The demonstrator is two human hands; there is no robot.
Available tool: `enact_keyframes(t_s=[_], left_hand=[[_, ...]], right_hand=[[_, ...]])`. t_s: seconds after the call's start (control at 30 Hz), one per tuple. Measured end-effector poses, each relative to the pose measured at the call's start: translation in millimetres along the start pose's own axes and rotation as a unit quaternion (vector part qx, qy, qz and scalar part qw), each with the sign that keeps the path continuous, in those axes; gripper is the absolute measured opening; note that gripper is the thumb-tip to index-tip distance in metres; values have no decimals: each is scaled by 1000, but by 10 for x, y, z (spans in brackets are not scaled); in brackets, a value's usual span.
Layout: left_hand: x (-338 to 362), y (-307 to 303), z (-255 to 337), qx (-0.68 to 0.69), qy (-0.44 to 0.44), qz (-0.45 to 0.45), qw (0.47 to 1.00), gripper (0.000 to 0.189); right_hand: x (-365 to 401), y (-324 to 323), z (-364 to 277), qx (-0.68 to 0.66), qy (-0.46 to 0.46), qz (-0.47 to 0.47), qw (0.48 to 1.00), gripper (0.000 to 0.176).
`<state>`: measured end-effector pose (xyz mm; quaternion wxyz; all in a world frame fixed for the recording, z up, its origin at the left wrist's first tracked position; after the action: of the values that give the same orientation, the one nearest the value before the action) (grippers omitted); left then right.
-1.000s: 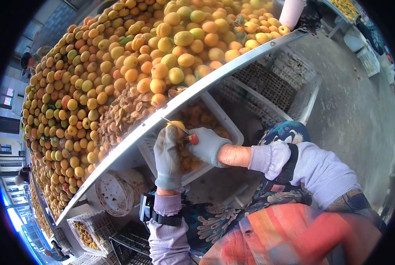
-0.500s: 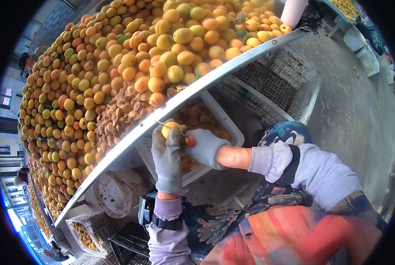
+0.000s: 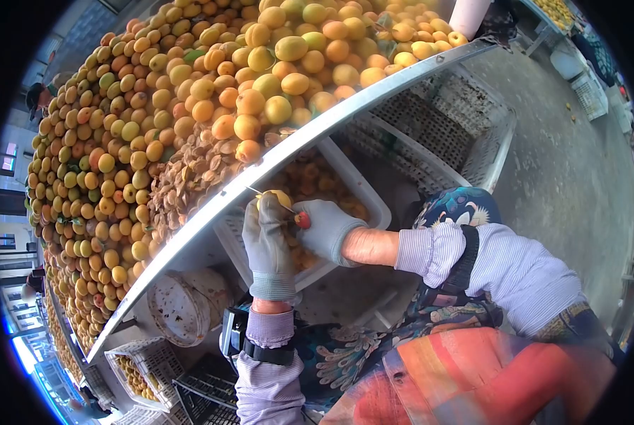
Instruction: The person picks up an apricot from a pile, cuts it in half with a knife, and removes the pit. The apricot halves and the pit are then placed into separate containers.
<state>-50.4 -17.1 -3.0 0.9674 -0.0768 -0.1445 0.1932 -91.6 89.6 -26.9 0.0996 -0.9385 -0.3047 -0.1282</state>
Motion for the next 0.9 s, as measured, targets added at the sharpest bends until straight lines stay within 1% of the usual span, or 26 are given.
enact_keyframes(t_s=[0.03, 0.07, 0.1, 0.13, 0.17, 0.23, 0.3, 0.33, 0.4, 0.43, 0.5, 0.53, 0.57, 0.6, 0.63, 0.7, 0.73, 0.77, 0.8, 0.83, 0.87, 0.9], left_hand=[[14, -7, -2, 6, -33, 3, 999, 37], [13, -19, 21, 6, -31, 2, 999, 37], [5, -29, 45, -27, -19, -4, 999, 37], [4, -36, 57, -60, -7, -10, 998, 37], [5, -38, 48, -59, -8, -8, 998, 37], [-17, -3, 46, -15, 26, -16, 999, 35], [3, 16, 72, -30, 29, -13, 999, 34], [10, 8, 84, -45, 35, -6, 998, 33], [-14, 0, 10, -29, 34, -2, 999, 32], [-18, 2, -22, -13, 32, 2, 999, 31], [-30, 22, -27, -14, 27, 8, 1000, 31], [-32, 20, -27, -15, 22, 16, 1000, 31], [-30, 7, -29, -15, 21, 16, 1000, 31], [-27, -13, -33, -11, 10, 14, 1000, 32], [-30, -27, -31, -8, 0, 11, 1000, 33], [14, -51, 39, -20, 16, -1, 1000, 34], [34, -69, 89, -30, 33, -9, 999, 36], [42, -99, 120, -29, 32, -10, 999, 36], [47, -118, 156, -55, 45, -27, 997, 37], [59, -122, 196, -80, 57, -45, 994, 38], [79, -111, 245, -73, 71, -69, 992, 39], [82, -129, 262, -73, 71, -69, 992, 39]], right_hand=[[0, 16, 28, 0, 0, 0, 1000, 22], [-12, 32, 61, 5, -21, 9, 1000, 22], [-24, 37, 80, 11, -42, 20, 999, 22], [-26, 40, 76, 12, -42, 20, 999, 22], [-29, 57, 80, 15, -27, 11, 999, 22], [-46, 79, 97, 16, -13, 2, 1000, 22], [-34, 97, 132, -44, -40, 1, 998, 22], [-27, 93, 115, -44, -38, 1, 998, 22], [-19, 76, 60, 3, -43, -5, 999, 22], [-30, 88, 101, 3, -40, -3, 999, 22], [-70, 109, 176, -10, -67, 26, 997, 23], [-44, 99, 51, -10, -65, 26, 997, 23], [10, 98, -110, -41, 61, -25, 997, 24], [63, 111, -165, -71, 186, -76, 977, 24], [26, 131, -46, -73, 186, -75, 977, 24], [-55, 268, 212, -74, 38, -191, 978, 28], [94, 60, -235, -35, 100, -204, 973, 28], [104, 8, -238, -35, 101, -204, 973, 28], [128, -23, -220, -73, 129, -228, 962, 27], [156, -46, -203, -110, 157, -251, 949, 27], [184, -59, -192, -148, 185, -274, 932, 26], [207, -65, -193, -185, 211, -296, 913, 26]])
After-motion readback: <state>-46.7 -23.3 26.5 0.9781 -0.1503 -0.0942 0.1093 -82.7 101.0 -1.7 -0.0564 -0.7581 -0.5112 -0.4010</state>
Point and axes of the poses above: each hand's wrist, its own x-axis away from the middle knuckle, its own y-axis out of the palm, z = x × y, the point moved 3 cm from there along -x, towards the middle knuckle, and after that the axes turned 12 degrees about -x, right-handed, at the moved point
